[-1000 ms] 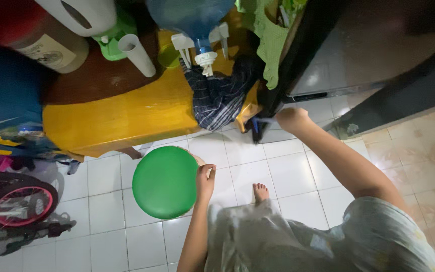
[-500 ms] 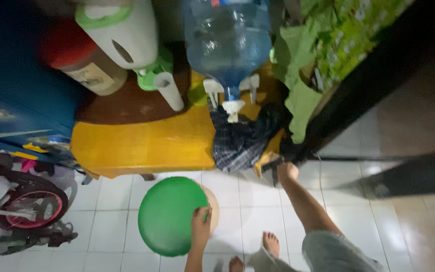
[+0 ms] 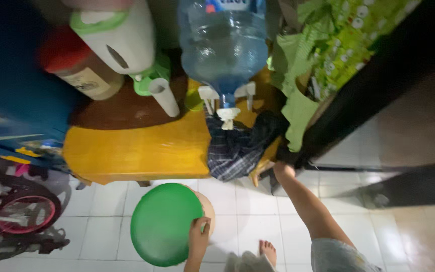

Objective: The person sweeps the tiled floor with a blue broom, moving around a green scooter and a pile of clothes. They briefly move a green stool to clean underneath it and wipe a yellow table with a cloth before continuing to sweep the floor.

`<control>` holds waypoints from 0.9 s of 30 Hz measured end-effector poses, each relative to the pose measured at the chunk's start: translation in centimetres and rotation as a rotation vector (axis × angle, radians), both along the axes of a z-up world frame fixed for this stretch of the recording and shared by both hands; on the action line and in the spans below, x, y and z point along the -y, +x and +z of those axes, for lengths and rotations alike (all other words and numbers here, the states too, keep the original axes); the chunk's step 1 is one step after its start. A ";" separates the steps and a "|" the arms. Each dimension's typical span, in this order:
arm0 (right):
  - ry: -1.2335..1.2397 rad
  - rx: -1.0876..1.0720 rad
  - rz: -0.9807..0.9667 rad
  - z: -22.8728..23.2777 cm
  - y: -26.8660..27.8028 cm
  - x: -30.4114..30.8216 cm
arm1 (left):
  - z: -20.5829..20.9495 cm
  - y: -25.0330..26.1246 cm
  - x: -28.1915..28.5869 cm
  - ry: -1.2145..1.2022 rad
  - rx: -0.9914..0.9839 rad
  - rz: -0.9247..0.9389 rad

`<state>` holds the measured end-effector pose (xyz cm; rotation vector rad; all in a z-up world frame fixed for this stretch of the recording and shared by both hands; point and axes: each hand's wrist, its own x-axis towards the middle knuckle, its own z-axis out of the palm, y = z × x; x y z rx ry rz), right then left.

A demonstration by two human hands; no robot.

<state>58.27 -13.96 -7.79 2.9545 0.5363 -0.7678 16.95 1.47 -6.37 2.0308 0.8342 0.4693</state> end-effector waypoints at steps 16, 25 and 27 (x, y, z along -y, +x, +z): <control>-0.325 -0.042 0.424 0.6 -17.9 10.4 | 3.4 1.3 3.4 0.089 0.162 -0.179; -0.280 -0.084 0.614 6.8 -21.0 16.7 | 5.2 -1.6 5.0 0.042 0.162 -0.200; -0.283 -0.089 0.617 10.8 -19.7 16.4 | 5.4 -2.8 5.0 0.014 0.148 -0.188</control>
